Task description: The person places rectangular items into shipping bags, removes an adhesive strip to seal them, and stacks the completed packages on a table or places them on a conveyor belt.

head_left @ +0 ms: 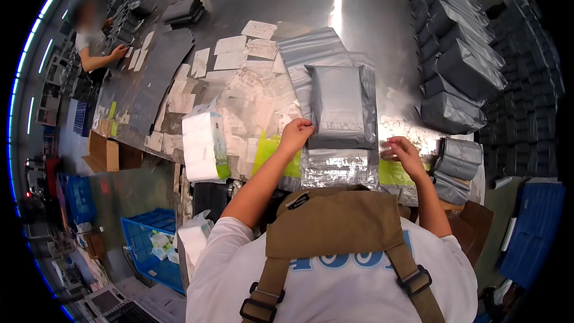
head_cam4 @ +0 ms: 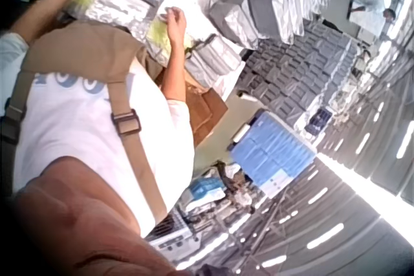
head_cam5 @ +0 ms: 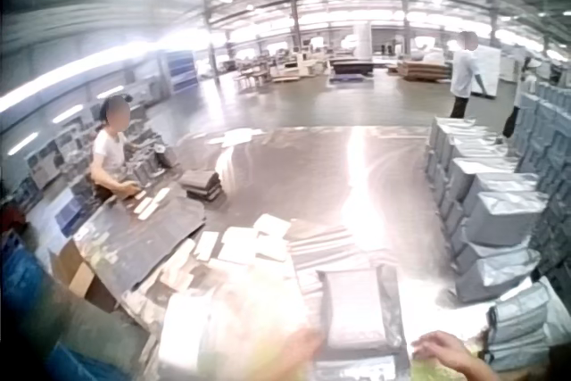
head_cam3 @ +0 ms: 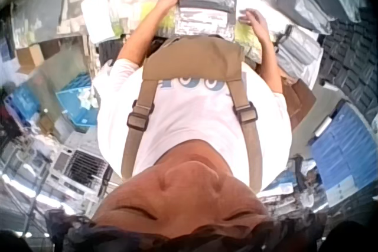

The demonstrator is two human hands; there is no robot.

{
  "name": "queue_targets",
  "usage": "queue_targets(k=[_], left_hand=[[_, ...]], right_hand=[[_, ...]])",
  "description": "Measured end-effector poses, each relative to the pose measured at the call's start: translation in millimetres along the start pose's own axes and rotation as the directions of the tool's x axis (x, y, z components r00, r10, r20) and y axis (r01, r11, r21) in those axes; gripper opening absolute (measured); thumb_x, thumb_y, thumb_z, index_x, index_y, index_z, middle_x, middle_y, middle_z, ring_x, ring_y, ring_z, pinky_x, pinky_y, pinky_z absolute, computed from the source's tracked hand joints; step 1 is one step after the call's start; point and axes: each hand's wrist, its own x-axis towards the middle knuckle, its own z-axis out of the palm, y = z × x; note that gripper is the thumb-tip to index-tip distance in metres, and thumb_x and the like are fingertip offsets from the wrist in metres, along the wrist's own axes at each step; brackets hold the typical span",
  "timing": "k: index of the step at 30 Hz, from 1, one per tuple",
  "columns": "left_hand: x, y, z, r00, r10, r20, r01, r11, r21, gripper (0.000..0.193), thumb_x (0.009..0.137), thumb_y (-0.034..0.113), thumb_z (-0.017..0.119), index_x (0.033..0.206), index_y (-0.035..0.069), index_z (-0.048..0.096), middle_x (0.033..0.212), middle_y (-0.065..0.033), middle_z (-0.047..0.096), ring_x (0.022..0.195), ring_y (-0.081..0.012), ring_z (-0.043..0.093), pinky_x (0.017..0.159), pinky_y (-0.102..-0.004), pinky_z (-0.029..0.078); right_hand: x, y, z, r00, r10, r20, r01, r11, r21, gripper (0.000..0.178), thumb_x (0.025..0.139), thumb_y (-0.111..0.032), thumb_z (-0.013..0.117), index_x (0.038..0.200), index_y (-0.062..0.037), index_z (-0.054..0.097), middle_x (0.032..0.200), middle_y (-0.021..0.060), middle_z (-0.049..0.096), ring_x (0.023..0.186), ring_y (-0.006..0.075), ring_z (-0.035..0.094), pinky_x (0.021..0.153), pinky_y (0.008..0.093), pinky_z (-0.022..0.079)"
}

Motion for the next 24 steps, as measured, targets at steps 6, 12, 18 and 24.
queue_targets(k=[6,12,18,24], left_hand=[[-44,59,14,0.470,0.871,0.145,-0.741,0.299,0.602,0.033,0.075,0.003,0.069,0.107,0.006,0.065,0.112,-0.0124,0.061,0.104,-0.0315,0.055,0.087,-0.0408,0.045],[-21,74,49,0.312,0.764,0.565,-0.895,0.036,0.445,0.040,0.075,0.011,0.072,0.115,0.010,0.066,0.122,-0.0073,0.058,0.117,-0.0304,0.050,0.098,-0.0420,0.042],[-12,69,49,0.347,0.761,0.548,-0.900,0.105,0.423,0.040,0.075,0.014,0.073,0.115,0.012,0.067,0.124,-0.0059,0.058,0.119,-0.0298,0.049,0.101,-0.0428,0.040],[-19,70,47,0.421,0.793,0.440,-0.857,0.190,0.479,0.042,0.080,0.014,0.070,0.121,0.009,0.062,0.129,-0.0115,0.054,0.121,-0.0330,0.047,0.102,-0.0446,0.038]], right_hand=[[-11,-39,57,0.639,-0.717,0.279,0.590,0.223,-0.776,0.027,0.069,-0.011,0.078,0.095,-0.0103,0.071,0.083,0.0040,0.059,0.080,0.0245,0.058,0.068,0.0355,0.046],[9,-16,74,0.542,-0.697,0.469,0.624,-0.040,-0.781,0.018,0.066,-0.011,0.067,0.084,-0.0094,0.066,0.090,0.0033,0.057,0.089,0.0222,0.056,0.073,0.0368,0.045],[-18,36,55,0.675,-0.592,0.439,0.570,0.042,-0.821,0.012,0.072,-0.010,0.064,0.084,-0.0082,0.064,0.093,0.0043,0.061,0.089,0.0254,0.059,0.076,0.0384,0.047],[-42,-13,74,0.817,-0.573,0.069,0.380,0.444,-0.811,0.024,0.087,-0.019,0.062,0.105,-0.0035,0.064,0.102,0.0133,0.064,0.093,0.0313,0.063,0.078,0.0414,0.049]])
